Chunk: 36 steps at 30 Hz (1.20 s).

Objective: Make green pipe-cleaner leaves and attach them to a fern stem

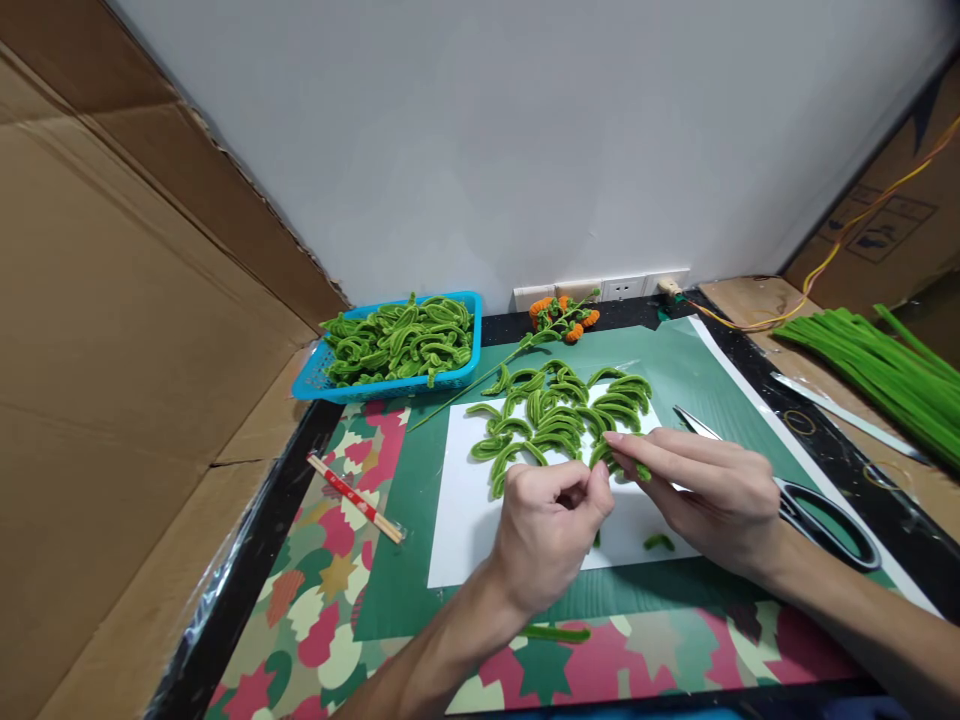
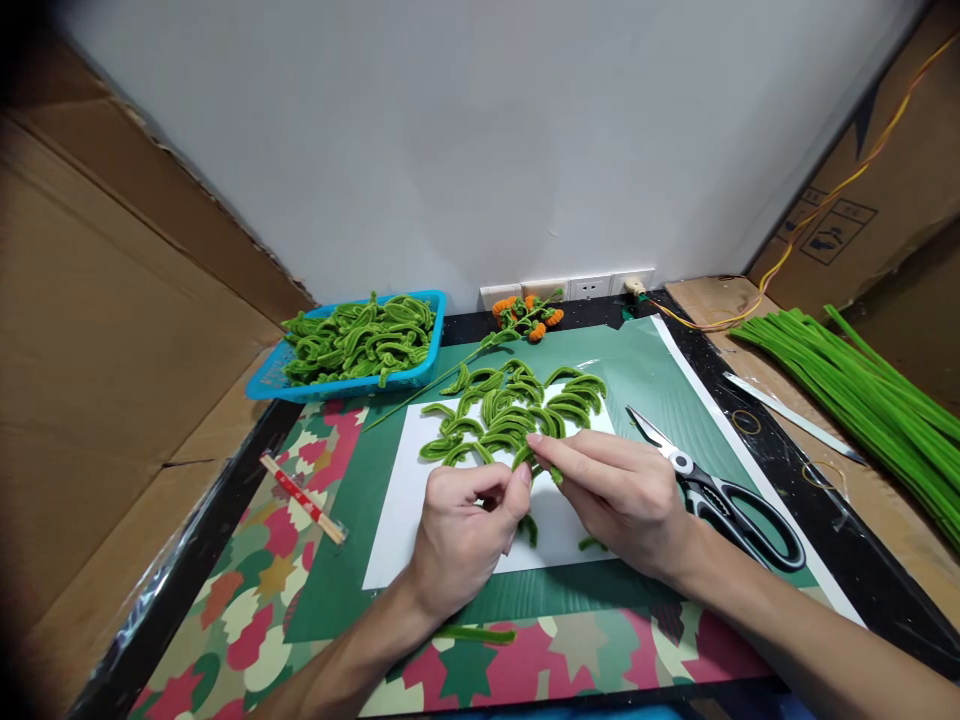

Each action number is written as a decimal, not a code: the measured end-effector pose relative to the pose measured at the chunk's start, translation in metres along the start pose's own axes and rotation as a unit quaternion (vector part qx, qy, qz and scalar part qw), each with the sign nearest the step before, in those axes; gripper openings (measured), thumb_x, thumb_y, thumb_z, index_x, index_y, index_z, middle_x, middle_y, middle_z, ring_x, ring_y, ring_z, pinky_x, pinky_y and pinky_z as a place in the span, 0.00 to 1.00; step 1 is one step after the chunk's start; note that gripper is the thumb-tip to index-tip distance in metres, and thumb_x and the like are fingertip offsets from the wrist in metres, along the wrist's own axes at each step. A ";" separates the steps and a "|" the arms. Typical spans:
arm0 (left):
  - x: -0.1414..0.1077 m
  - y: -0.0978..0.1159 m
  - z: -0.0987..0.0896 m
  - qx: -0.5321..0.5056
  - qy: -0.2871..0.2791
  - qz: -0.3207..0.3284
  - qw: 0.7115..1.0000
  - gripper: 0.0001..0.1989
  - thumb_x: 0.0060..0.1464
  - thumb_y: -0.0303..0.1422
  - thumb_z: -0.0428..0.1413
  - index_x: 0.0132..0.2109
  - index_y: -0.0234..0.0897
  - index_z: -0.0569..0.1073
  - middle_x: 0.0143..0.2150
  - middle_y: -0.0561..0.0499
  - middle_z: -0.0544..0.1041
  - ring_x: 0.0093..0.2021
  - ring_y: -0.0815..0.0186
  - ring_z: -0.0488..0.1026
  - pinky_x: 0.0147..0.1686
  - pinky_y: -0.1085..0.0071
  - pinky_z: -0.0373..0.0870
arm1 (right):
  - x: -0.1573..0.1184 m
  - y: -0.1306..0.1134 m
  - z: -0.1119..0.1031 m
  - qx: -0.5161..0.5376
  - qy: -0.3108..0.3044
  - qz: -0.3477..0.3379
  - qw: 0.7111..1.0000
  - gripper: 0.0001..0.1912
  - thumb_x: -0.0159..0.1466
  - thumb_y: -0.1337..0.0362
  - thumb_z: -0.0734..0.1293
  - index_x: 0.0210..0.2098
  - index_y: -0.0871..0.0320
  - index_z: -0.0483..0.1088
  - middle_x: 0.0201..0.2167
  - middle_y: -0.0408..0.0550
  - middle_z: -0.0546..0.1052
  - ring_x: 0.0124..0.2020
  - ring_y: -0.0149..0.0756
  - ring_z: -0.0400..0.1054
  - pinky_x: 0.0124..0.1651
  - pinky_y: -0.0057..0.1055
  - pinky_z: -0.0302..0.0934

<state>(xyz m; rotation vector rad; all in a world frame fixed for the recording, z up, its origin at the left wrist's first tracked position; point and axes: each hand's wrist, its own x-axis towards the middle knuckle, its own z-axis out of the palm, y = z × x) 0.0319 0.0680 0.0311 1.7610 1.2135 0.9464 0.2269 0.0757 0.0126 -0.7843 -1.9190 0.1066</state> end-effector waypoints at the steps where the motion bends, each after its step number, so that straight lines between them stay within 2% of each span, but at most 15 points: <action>1: 0.000 -0.001 0.000 0.001 0.000 -0.003 1.000 0.26 0.70 0.37 0.54 0.20 0.39 0.63 0.15 0.57 0.62 0.18 0.71 0.57 0.24 0.69 0.54 | 0.000 0.001 0.000 -0.002 -0.002 0.000 1.000 0.30 0.68 0.82 0.67 0.65 0.52 0.74 0.35 0.48 0.83 0.30 0.34 0.76 0.35 0.29 0.73; 4: 0.003 -0.005 -0.002 0.006 -0.003 0.001 1.000 0.24 0.69 0.37 0.54 0.22 0.39 0.64 0.17 0.58 0.62 0.20 0.72 0.58 0.24 0.70 0.54 | 0.003 0.004 -0.003 0.000 -0.024 0.001 1.000 0.28 0.69 0.80 0.68 0.64 0.54 0.74 0.36 0.48 0.83 0.31 0.35 0.77 0.35 0.30 0.72; 7: 0.006 -0.009 -0.004 0.025 0.011 0.022 0.999 0.22 0.68 0.36 0.57 0.24 0.38 0.64 0.20 0.59 0.61 0.22 0.72 0.56 0.24 0.71 0.52 | 0.008 0.006 -0.006 0.014 -0.047 0.009 0.999 0.24 0.70 0.77 0.69 0.63 0.56 0.74 0.43 0.52 0.85 0.39 0.39 0.80 0.41 0.32 0.74; 9: 0.007 -0.011 -0.006 0.050 0.029 0.044 0.997 0.21 0.68 0.35 0.57 0.25 0.38 0.65 0.21 0.59 0.59 0.22 0.72 0.55 0.25 0.71 0.52 | 0.011 0.008 -0.008 0.014 -0.059 0.012 0.998 0.23 0.70 0.76 0.70 0.63 0.56 0.73 0.47 0.54 0.84 0.45 0.41 0.81 0.45 0.34 0.75; 12: 0.007 -0.013 -0.007 0.116 0.035 0.104 0.987 0.20 0.68 0.32 0.57 0.26 0.38 0.65 0.22 0.59 0.60 0.23 0.72 0.56 0.26 0.70 0.54 | 0.009 0.008 -0.010 0.013 -0.083 0.013 0.996 0.21 0.71 0.75 0.69 0.62 0.56 0.73 0.48 0.54 0.84 0.46 0.42 0.80 0.46 0.36 0.75; 15: 0.004 -0.017 -0.004 0.205 0.018 0.203 0.957 0.19 0.69 0.29 0.57 0.26 0.39 0.66 0.22 0.58 0.65 0.23 0.70 0.60 0.26 0.67 0.54 | -0.001 0.006 -0.017 0.030 -0.117 0.057 0.991 0.16 0.73 0.74 0.67 0.58 0.56 0.75 0.46 0.52 0.83 0.44 0.40 0.79 0.44 0.35 0.74; 18: 0.001 -0.020 0.000 0.285 -0.016 0.315 0.905 0.18 0.70 0.28 0.56 0.28 0.38 0.70 0.23 0.56 0.69 0.23 0.67 0.66 0.27 0.64 0.54 | -0.017 -0.001 -0.027 0.033 -0.136 0.121 0.983 0.11 0.73 0.72 0.68 0.52 0.55 0.76 0.44 0.50 0.83 0.42 0.39 0.79 0.44 0.34 0.73; 21: 0.000 -0.020 0.002 0.331 -0.060 0.371 0.865 0.17 0.72 0.33 0.56 0.31 0.38 0.72 0.26 0.53 0.72 0.26 0.64 0.70 0.28 0.62 0.55 | -0.033 -0.012 -0.032 0.012 -0.125 0.163 0.978 0.09 0.72 0.72 0.68 0.48 0.54 0.77 0.41 0.48 0.83 0.42 0.40 0.79 0.45 0.34 0.72; 25: 0.001 -0.019 0.001 0.342 -0.099 0.363 0.861 0.14 0.71 0.39 0.57 0.37 0.37 0.75 0.31 0.51 0.75 0.31 0.61 0.72 0.30 0.62 0.56 | -0.047 -0.023 -0.029 -0.003 -0.115 0.226 0.967 0.10 0.71 0.73 0.67 0.46 0.54 0.77 0.40 0.48 0.82 0.41 0.41 0.78 0.44 0.35 0.71; 29: 0.003 -0.022 -0.001 0.349 -0.115 0.345 0.864 0.10 0.72 0.33 0.55 0.39 0.38 0.75 0.33 0.52 0.75 0.33 0.60 0.72 0.32 0.62 0.58 | -0.051 -0.026 -0.023 0.000 -0.122 0.252 0.960 0.09 0.72 0.72 0.67 0.46 0.54 0.77 0.40 0.48 0.82 0.42 0.41 0.77 0.45 0.36 0.71; 36: 0.003 -0.023 0.000 0.331 -0.164 0.351 0.861 0.09 0.72 0.32 0.55 0.39 0.38 0.74 0.34 0.52 0.75 0.32 0.61 0.71 0.32 0.62 0.59 | -0.057 -0.029 -0.035 0.042 -0.178 0.267 0.946 0.14 0.76 0.69 0.64 0.58 0.51 0.75 0.52 0.51 0.81 0.53 0.42 0.75 0.56 0.40 0.71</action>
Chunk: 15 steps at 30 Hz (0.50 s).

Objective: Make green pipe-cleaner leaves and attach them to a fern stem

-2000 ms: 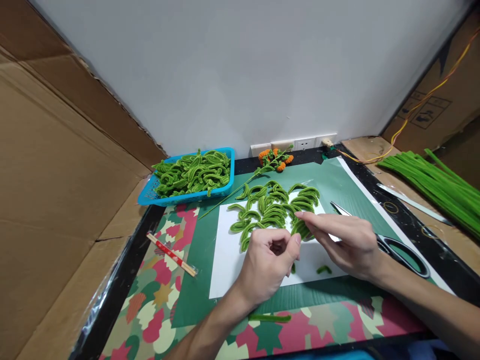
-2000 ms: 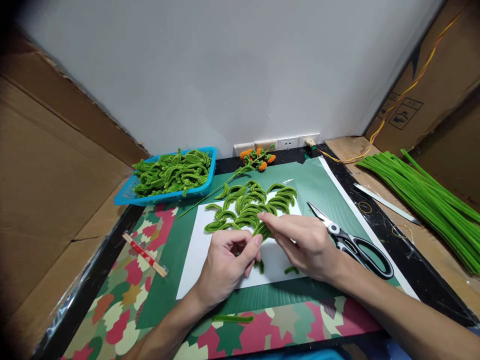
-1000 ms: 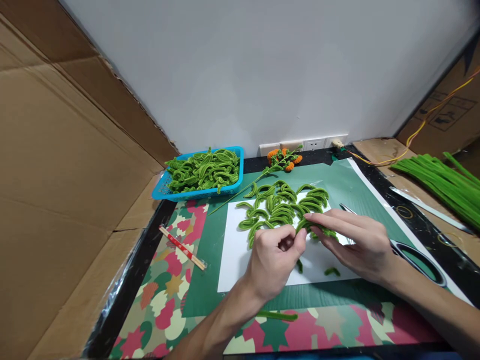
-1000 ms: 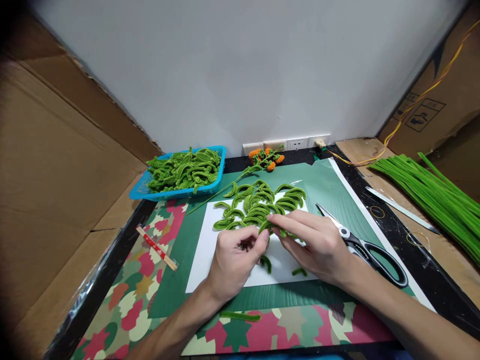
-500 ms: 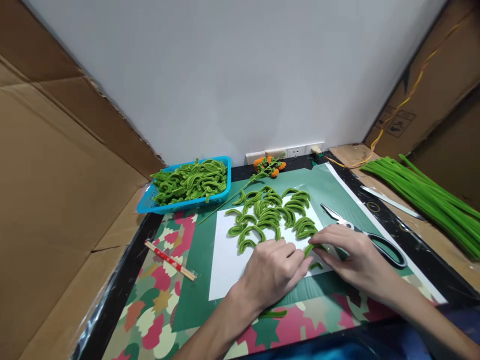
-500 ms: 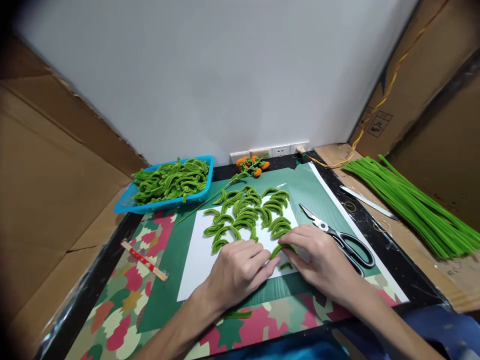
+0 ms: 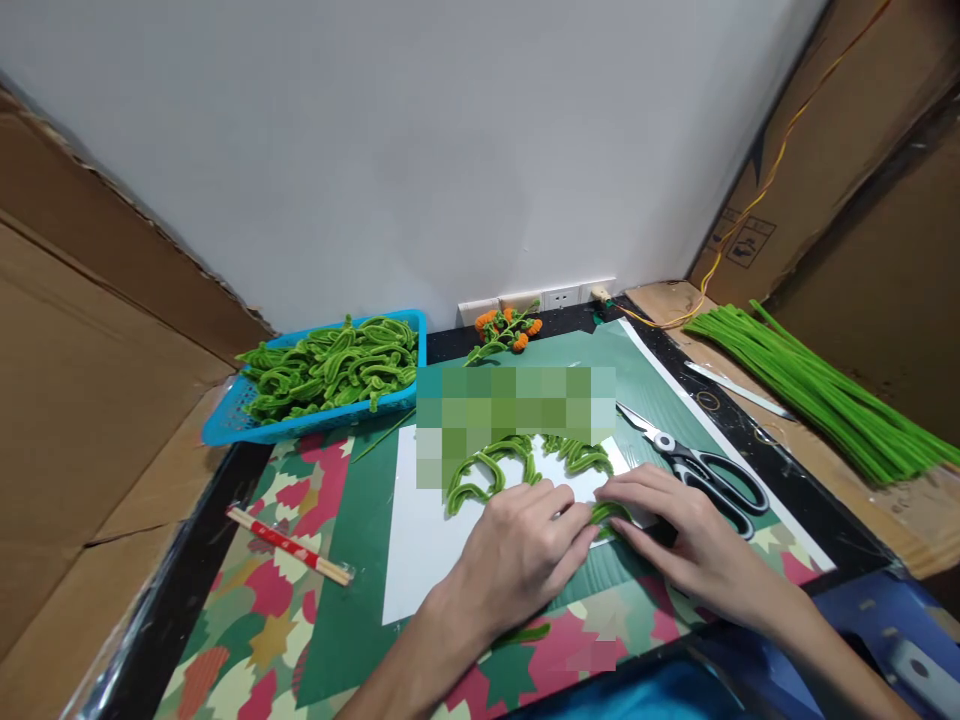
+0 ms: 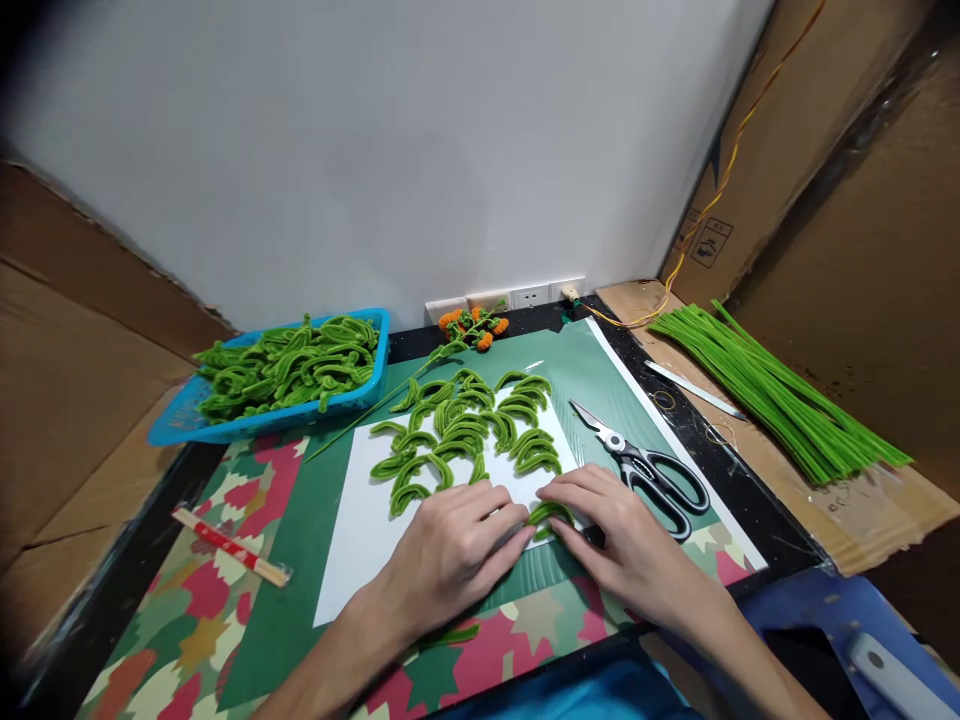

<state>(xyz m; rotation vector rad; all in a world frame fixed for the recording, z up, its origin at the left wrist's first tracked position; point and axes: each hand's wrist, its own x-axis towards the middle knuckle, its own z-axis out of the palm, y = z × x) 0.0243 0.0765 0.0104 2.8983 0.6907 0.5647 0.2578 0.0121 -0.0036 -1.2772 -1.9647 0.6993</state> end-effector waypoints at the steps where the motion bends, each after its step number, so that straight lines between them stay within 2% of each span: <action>1: 0.000 0.000 0.000 -0.008 0.000 -0.002 1.000 0.09 0.72 0.33 0.55 0.40 0.37 0.75 0.34 0.52 0.75 0.33 0.61 0.71 0.32 0.62 0.59 | -0.002 0.000 -0.001 0.002 -0.004 0.001 1.000 0.15 0.76 0.68 0.64 0.59 0.51 0.74 0.53 0.52 0.80 0.54 0.43 0.75 0.58 0.41 0.71; 7: 0.004 0.000 -0.004 0.005 -0.002 0.012 1.000 0.09 0.72 0.37 0.56 0.44 0.36 0.76 0.37 0.50 0.77 0.36 0.58 0.72 0.35 0.61 0.59 | -0.005 0.001 0.001 -0.026 -0.014 -0.019 0.999 0.17 0.74 0.67 0.69 0.61 0.51 0.73 0.55 0.53 0.79 0.56 0.47 0.73 0.60 0.47 0.70; 11: 0.005 -0.002 -0.004 0.026 -0.033 0.023 0.999 0.08 0.72 0.35 0.55 0.43 0.36 0.75 0.38 0.49 0.76 0.39 0.57 0.72 0.38 0.60 0.60 | 0.000 0.001 0.004 -0.026 -0.021 -0.022 0.999 0.14 0.74 0.68 0.68 0.57 0.52 0.76 0.50 0.53 0.80 0.51 0.45 0.74 0.54 0.44 0.72; 15: 0.004 -0.003 -0.002 0.038 -0.036 0.023 0.998 0.08 0.72 0.32 0.54 0.41 0.36 0.74 0.37 0.50 0.76 0.40 0.58 0.72 0.39 0.60 0.60 | 0.003 -0.002 0.000 -0.008 -0.041 -0.015 0.999 0.13 0.74 0.70 0.67 0.55 0.52 0.77 0.48 0.51 0.80 0.49 0.43 0.75 0.52 0.39 0.73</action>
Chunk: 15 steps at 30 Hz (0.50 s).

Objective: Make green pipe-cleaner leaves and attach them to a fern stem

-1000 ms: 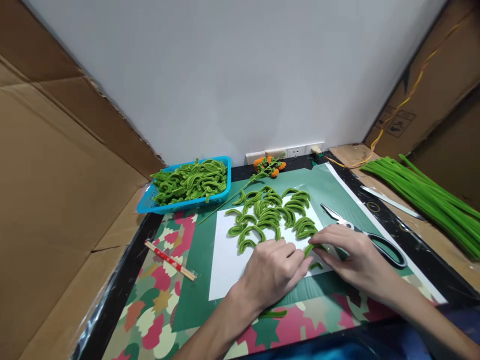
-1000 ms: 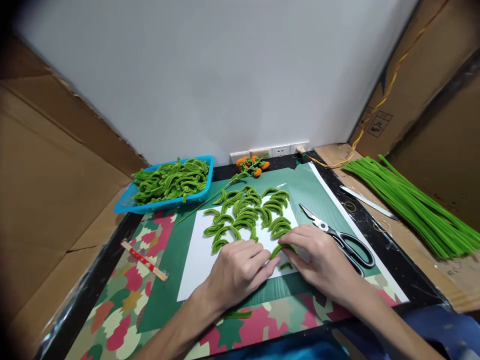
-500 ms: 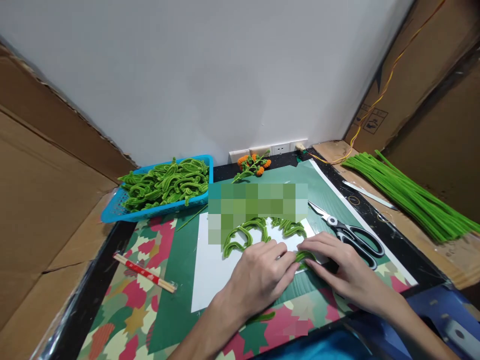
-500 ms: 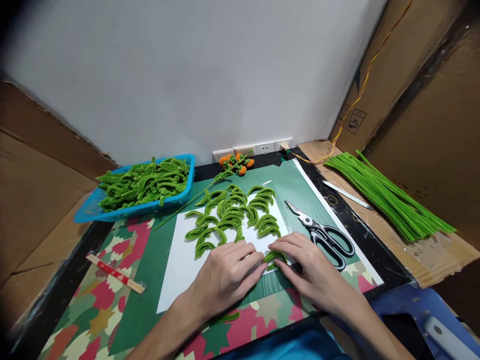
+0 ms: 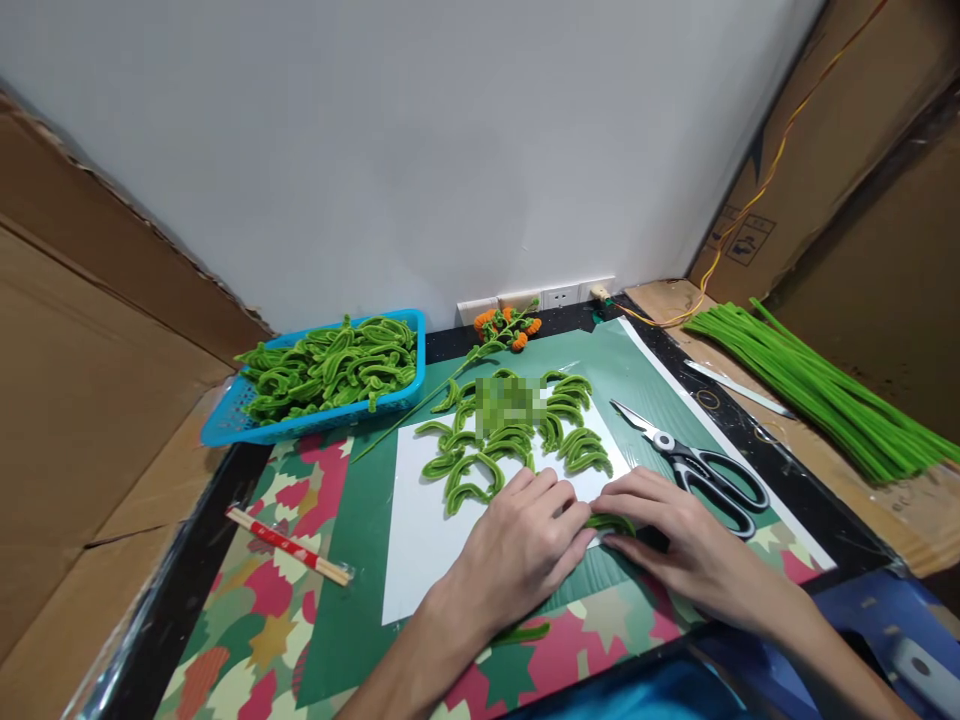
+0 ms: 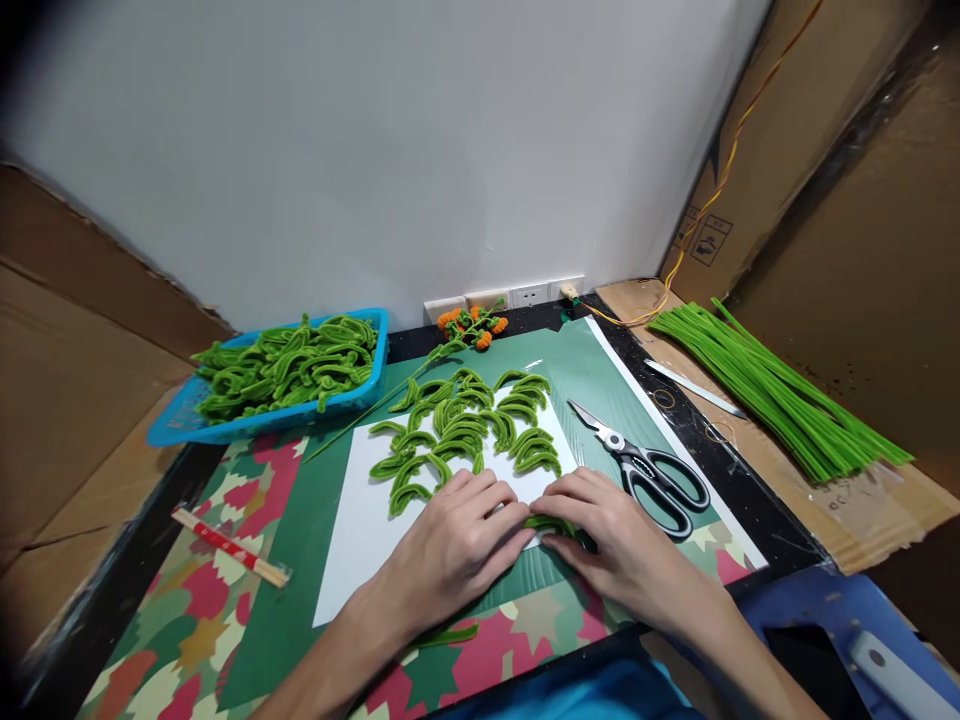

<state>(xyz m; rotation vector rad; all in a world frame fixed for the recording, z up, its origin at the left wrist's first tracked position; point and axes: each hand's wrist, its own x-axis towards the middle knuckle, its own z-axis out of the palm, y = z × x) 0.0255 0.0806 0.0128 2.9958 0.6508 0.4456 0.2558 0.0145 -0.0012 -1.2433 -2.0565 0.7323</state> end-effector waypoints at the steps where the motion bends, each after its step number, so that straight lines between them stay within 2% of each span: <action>1: 0.000 0.000 0.000 -0.001 0.001 0.000 1.000 0.08 0.72 0.32 0.54 0.41 0.36 0.74 0.37 0.50 0.76 0.40 0.58 0.71 0.39 0.60 0.61 | 0.000 0.000 -0.001 0.004 -0.004 0.001 1.000 0.14 0.74 0.71 0.66 0.55 0.52 0.77 0.48 0.51 0.80 0.49 0.42 0.76 0.52 0.37 0.73; 6: 0.000 0.001 0.001 0.008 0.007 0.003 1.000 0.09 0.72 0.30 0.55 0.39 0.36 0.74 0.37 0.50 0.76 0.39 0.58 0.71 0.39 0.60 0.61 | 0.001 0.007 0.001 -0.025 0.010 -0.014 1.000 0.12 0.75 0.72 0.65 0.53 0.53 0.77 0.49 0.51 0.80 0.50 0.42 0.76 0.54 0.37 0.73; 9: 0.002 0.000 -0.002 0.006 0.020 0.002 1.000 0.10 0.72 0.30 0.55 0.38 0.36 0.74 0.36 0.50 0.76 0.38 0.59 0.72 0.38 0.60 0.60 | 0.006 0.013 0.002 -0.065 0.026 -0.047 0.996 0.13 0.76 0.72 0.64 0.52 0.54 0.78 0.48 0.53 0.80 0.48 0.43 0.75 0.50 0.39 0.74; 13: 0.000 -0.003 -0.016 -0.039 0.059 -0.024 0.997 0.10 0.73 0.28 0.53 0.40 0.35 0.77 0.33 0.50 0.76 0.35 0.61 0.71 0.37 0.61 0.58 | 0.014 0.019 -0.001 -0.134 0.025 -0.064 0.989 0.15 0.75 0.73 0.63 0.53 0.54 0.78 0.48 0.53 0.80 0.48 0.46 0.74 0.50 0.44 0.74; 15: -0.009 -0.004 -0.028 -0.075 0.092 -0.062 0.991 0.09 0.73 0.27 0.54 0.43 0.35 0.77 0.32 0.51 0.77 0.34 0.62 0.71 0.37 0.62 0.58 | 0.013 0.022 -0.003 -0.160 0.028 -0.071 0.984 0.15 0.75 0.72 0.64 0.56 0.54 0.76 0.50 0.54 0.79 0.50 0.48 0.73 0.51 0.47 0.73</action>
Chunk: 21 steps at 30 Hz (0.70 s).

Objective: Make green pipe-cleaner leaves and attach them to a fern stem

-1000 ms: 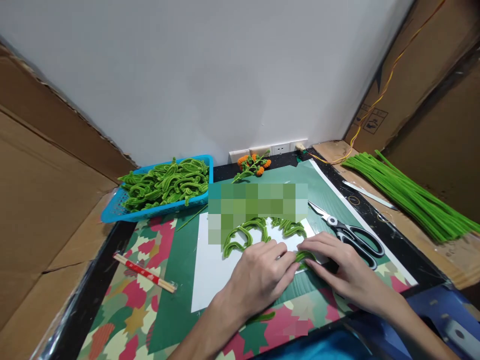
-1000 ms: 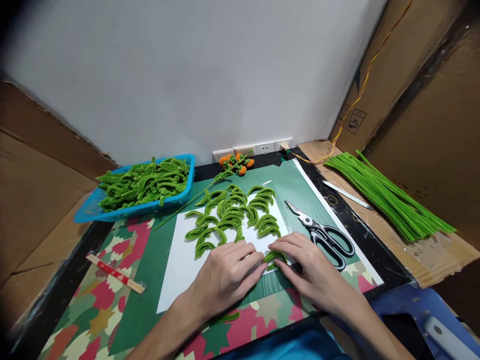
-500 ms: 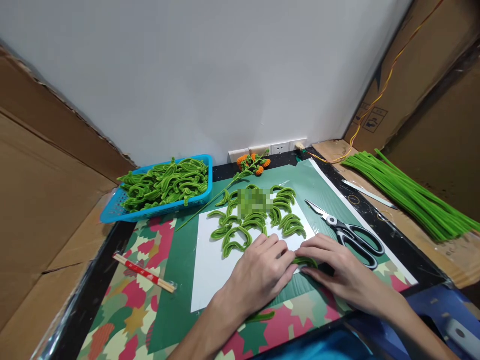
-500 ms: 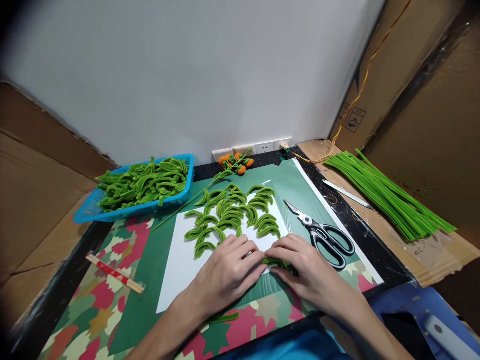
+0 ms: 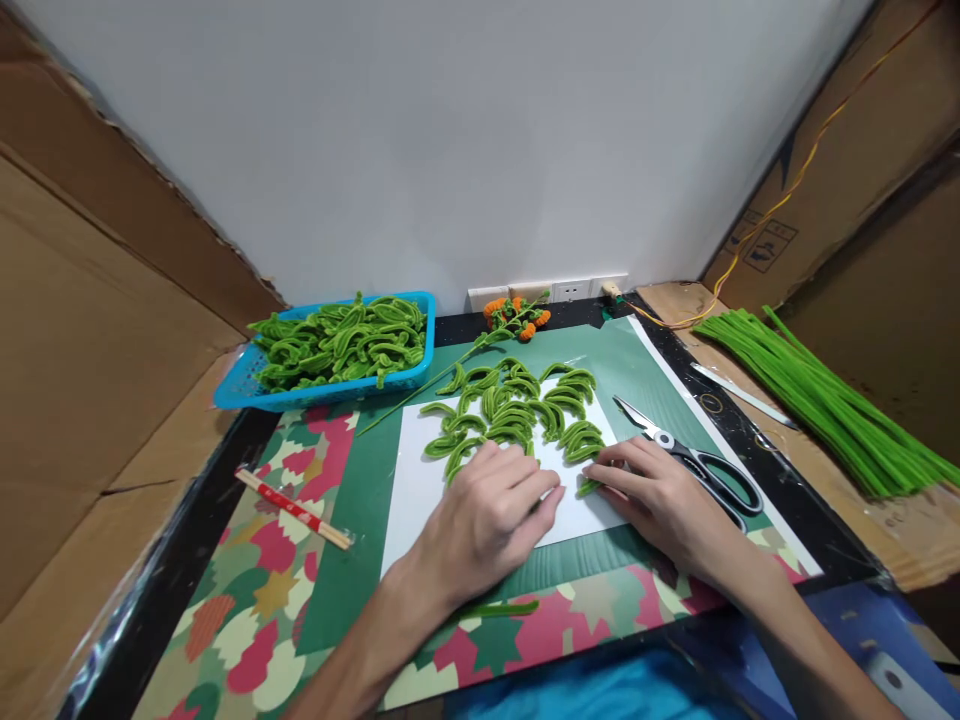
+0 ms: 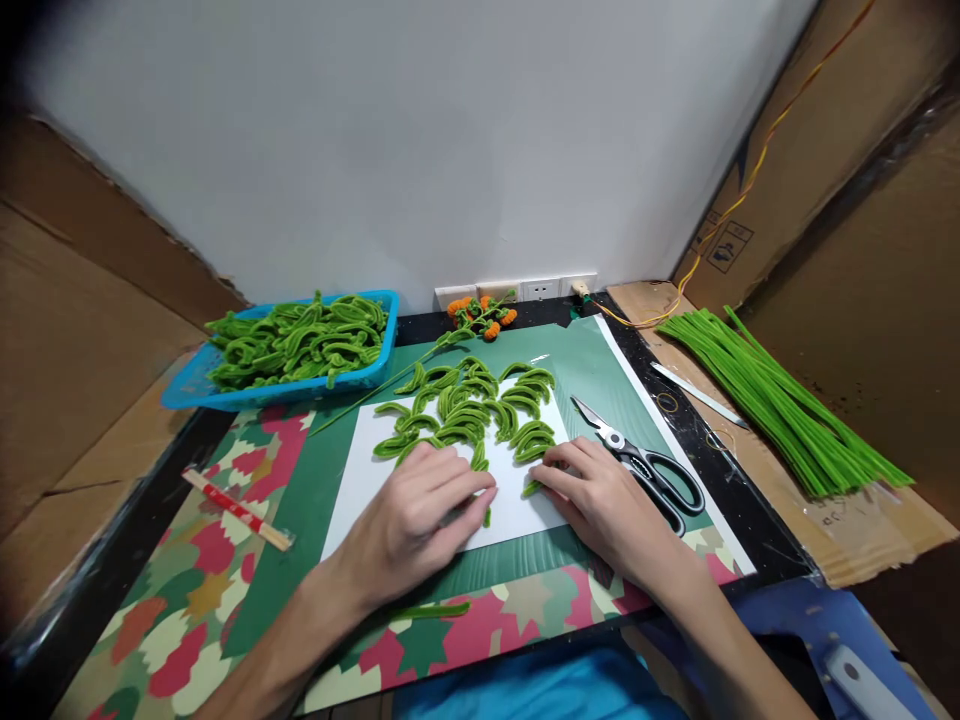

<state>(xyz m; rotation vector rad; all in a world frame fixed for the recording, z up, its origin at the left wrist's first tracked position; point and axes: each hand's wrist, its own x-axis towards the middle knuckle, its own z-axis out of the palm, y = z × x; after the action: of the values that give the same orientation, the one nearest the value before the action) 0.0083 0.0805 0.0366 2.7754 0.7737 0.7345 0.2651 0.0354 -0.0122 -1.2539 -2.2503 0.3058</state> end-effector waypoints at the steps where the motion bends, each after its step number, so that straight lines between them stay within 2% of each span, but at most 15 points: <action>1: -0.006 0.000 -0.007 -0.015 0.017 -0.018 1.000 0.08 0.72 0.26 0.54 0.43 0.35 0.77 0.32 0.52 0.78 0.33 0.63 0.71 0.37 0.62 0.58 | -0.002 0.002 0.000 -0.007 0.006 -0.004 1.000 0.15 0.75 0.72 0.64 0.57 0.54 0.75 0.51 0.54 0.79 0.50 0.48 0.73 0.52 0.48 0.73; 3: -0.024 0.002 -0.019 -0.043 0.031 -0.065 0.996 0.05 0.72 0.26 0.56 0.45 0.36 0.76 0.34 0.52 0.80 0.33 0.65 0.71 0.39 0.63 0.59 | -0.007 0.005 0.001 -0.011 0.024 -0.011 1.000 0.15 0.75 0.71 0.65 0.59 0.54 0.73 0.52 0.55 0.79 0.50 0.48 0.73 0.52 0.48 0.72; 6: -0.060 0.008 -0.030 -0.086 0.009 -0.131 0.988 0.04 0.71 0.26 0.58 0.50 0.38 0.76 0.35 0.54 0.78 0.32 0.66 0.71 0.41 0.65 0.62 | -0.014 0.008 0.005 -0.003 0.052 -0.013 0.999 0.15 0.75 0.71 0.65 0.58 0.53 0.73 0.51 0.55 0.79 0.50 0.47 0.74 0.52 0.47 0.71; 9: -0.094 0.018 -0.031 -0.090 -0.038 -0.188 0.977 0.10 0.66 0.30 0.65 0.52 0.41 0.76 0.38 0.54 0.78 0.38 0.63 0.76 0.45 0.64 0.65 | -0.013 0.008 0.008 0.009 0.068 -0.013 0.998 0.14 0.75 0.72 0.65 0.56 0.53 0.74 0.49 0.54 0.80 0.47 0.46 0.75 0.50 0.46 0.71; 11: -0.110 0.026 -0.027 -0.090 -0.042 -0.215 0.971 0.15 0.61 0.32 0.70 0.52 0.42 0.76 0.42 0.53 0.79 0.40 0.62 0.77 0.45 0.65 0.66 | -0.010 0.007 0.009 0.006 0.077 -0.016 0.997 0.14 0.75 0.72 0.65 0.55 0.52 0.75 0.48 0.54 0.81 0.47 0.47 0.76 0.50 0.47 0.70; 13: -0.119 0.034 -0.021 -0.092 -0.042 -0.242 0.965 0.16 0.61 0.29 0.69 0.53 0.44 0.76 0.44 0.53 0.79 0.42 0.61 0.77 0.48 0.64 0.68 | -0.007 0.004 0.008 -0.002 0.094 -0.019 0.995 0.13 0.74 0.71 0.66 0.55 0.52 0.76 0.49 0.54 0.81 0.48 0.48 0.76 0.51 0.49 0.70; 16: -0.125 0.044 -0.012 -0.107 -0.047 -0.266 0.957 0.10 0.64 0.23 0.63 0.47 0.43 0.77 0.41 0.54 0.78 0.42 0.62 0.77 0.46 0.66 0.69 | -0.009 -0.003 0.005 0.005 0.135 -0.024 0.991 0.15 0.72 0.72 0.68 0.55 0.51 0.77 0.49 0.54 0.82 0.47 0.49 0.76 0.51 0.49 0.70; 19: -0.124 0.053 -0.007 -0.113 -0.058 -0.281 0.951 0.09 0.68 0.21 0.57 0.40 0.41 0.73 0.38 0.54 0.76 0.38 0.63 0.74 0.41 0.68 0.67 | -0.015 -0.017 -0.001 0.050 0.164 -0.037 0.985 0.16 0.71 0.73 0.69 0.53 0.50 0.78 0.45 0.53 0.83 0.44 0.47 0.77 0.48 0.45 0.72; 21: -0.118 0.056 -0.007 -0.109 -0.048 -0.299 0.947 0.09 0.70 0.23 0.55 0.41 0.41 0.71 0.39 0.53 0.75 0.39 0.63 0.73 0.41 0.68 0.68 | -0.015 -0.030 -0.004 0.102 0.151 -0.044 0.982 0.16 0.71 0.74 0.68 0.54 0.50 0.78 0.44 0.52 0.83 0.44 0.45 0.78 0.45 0.41 0.73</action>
<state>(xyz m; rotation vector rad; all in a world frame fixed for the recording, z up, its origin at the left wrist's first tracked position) -0.0580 -0.0287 0.0100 2.1752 1.3290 0.5181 0.2522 0.0061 -0.0010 -1.0171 -1.9547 0.2831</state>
